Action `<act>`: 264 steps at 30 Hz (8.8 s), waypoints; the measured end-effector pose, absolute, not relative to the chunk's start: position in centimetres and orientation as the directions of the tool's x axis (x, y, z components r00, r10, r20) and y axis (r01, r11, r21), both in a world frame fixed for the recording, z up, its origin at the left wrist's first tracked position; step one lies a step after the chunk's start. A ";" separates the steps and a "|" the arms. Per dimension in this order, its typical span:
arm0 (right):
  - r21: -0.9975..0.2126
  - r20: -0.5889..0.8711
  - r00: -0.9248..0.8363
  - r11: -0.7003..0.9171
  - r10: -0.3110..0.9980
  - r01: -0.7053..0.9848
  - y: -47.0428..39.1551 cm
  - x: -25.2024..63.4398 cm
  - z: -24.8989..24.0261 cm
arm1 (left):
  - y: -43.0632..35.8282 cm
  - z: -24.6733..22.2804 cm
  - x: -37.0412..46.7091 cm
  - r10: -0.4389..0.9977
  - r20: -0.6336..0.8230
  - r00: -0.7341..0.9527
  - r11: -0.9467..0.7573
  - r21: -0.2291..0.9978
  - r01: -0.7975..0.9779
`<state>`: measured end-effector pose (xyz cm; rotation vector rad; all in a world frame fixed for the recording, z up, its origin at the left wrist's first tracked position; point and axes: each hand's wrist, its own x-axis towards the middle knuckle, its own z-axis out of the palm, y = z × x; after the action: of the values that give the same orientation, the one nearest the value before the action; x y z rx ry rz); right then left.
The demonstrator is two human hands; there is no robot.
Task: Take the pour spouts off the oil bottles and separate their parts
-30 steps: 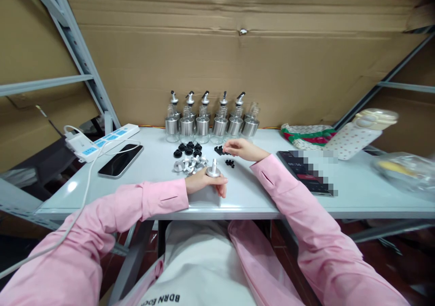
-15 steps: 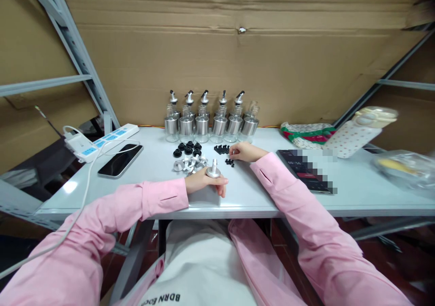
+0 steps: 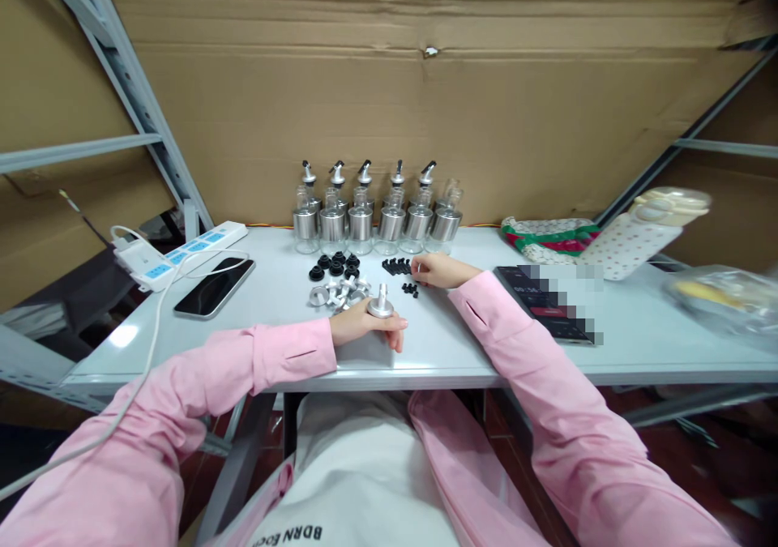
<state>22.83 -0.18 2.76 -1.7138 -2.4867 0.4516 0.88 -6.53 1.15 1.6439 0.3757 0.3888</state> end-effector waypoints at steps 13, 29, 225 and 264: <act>-0.454 -0.115 -0.403 0.313 0.908 0.835 0.1 22.7 2.3 | -6.5 1.2 0.9 0.451 0.040 0.892 -0.102 0.995 0.007; -0.647 -0.184 -0.571 0.339 0.800 0.683 -0.3 23.5 2.9 | -6.5 1.3 0.9 0.463 0.022 0.886 -0.106 0.994 0.030; -0.651 0.596 -0.088 0.545 0.798 0.528 -3.6 15.3 4.1 | -1.1 4.5 -3.8 0.812 0.388 0.436 -0.565 0.709 0.421; 0.229 0.747 -0.647 0.853 0.156 0.469 -6.0 15.2 5.3 | -4.0 7.2 -4.7 0.101 0.712 0.695 -0.881 -0.262 0.395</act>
<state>15.20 -5.95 5.28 -0.4511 -2.2554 -0.5247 -4.67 -4.01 7.23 3.2539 0.4996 1.3224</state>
